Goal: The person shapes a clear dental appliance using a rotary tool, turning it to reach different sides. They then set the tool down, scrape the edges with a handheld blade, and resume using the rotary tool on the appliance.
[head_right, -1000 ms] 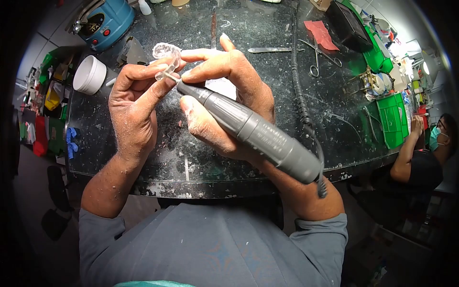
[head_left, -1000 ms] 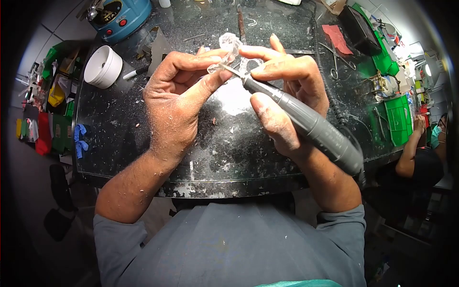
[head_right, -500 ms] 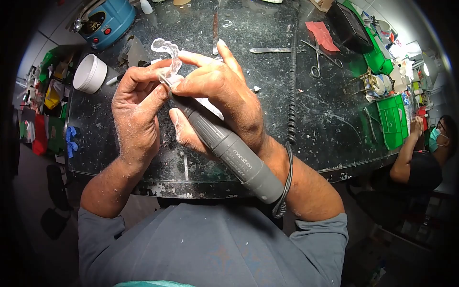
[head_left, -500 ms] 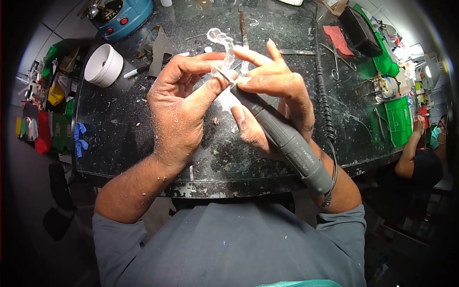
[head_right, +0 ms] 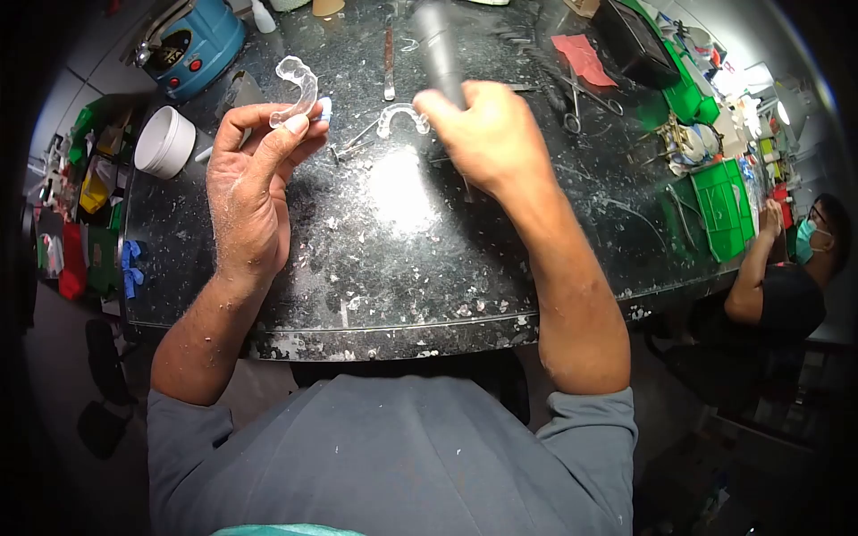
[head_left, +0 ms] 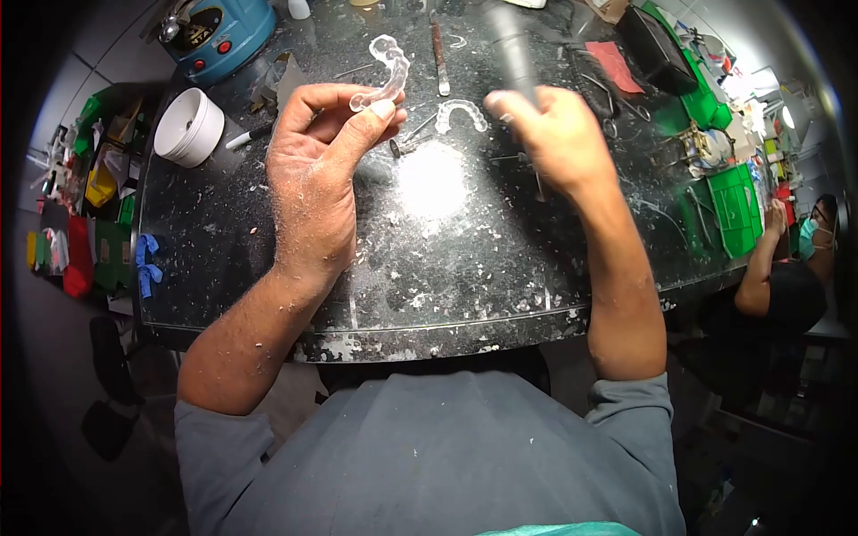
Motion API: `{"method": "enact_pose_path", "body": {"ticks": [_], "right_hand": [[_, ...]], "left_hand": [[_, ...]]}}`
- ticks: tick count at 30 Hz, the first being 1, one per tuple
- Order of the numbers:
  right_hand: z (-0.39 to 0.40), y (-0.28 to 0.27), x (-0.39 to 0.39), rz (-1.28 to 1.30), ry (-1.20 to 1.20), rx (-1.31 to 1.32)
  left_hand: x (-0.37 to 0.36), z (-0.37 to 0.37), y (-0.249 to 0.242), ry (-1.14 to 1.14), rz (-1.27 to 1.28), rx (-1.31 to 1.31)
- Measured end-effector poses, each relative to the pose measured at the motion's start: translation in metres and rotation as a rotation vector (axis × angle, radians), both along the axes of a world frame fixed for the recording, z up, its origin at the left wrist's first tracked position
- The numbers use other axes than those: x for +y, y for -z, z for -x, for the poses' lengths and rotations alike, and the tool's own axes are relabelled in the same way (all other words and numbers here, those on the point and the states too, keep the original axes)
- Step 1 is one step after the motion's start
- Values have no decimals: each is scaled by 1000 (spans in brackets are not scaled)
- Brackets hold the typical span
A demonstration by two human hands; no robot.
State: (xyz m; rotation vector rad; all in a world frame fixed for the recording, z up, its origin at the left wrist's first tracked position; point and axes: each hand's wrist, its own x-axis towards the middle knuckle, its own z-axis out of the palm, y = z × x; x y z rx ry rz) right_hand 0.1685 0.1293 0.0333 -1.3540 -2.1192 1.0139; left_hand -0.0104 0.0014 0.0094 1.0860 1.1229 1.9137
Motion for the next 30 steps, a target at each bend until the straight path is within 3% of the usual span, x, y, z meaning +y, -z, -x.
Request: {"method": "enact_pose_path", "body": {"ticks": [3,6,8,11,13,14,15,18,23,27,30], "right_hand": [[8,9,-8,-62,22,-397],[4,7,-8,-121,0,-439],[-5,-4,4,-13,-11,-387],[-31,8,47,-306,86,-127],[-49,32,89,-741,-94,-105],[-54,30,98,-551,-121,-260],[-56,24,104,-563,-119,-264],[-55,17,118,-276,-332,-355],[-53,26,117,-263,-298,-252],[-44,14,101,-224,-322,-359],[-38,18,100,-331,-286,-469]], "left_hand": [[0,-4,-4,23,8,-25],[1,-6,-4,20,-22,-36],[3,-2,-1,20,-47,-14],[2,1,1,-15,-52,85],[-1,-4,-4,-17,-116,120],[-4,-7,-7,-27,-107,144],[-5,-8,-8,-28,-119,141],[-9,-10,-9,-106,-167,314],[-13,-9,-10,-126,-201,436],[-14,-10,-11,-115,-161,425],[-14,-11,-10,-111,-154,425]]}}
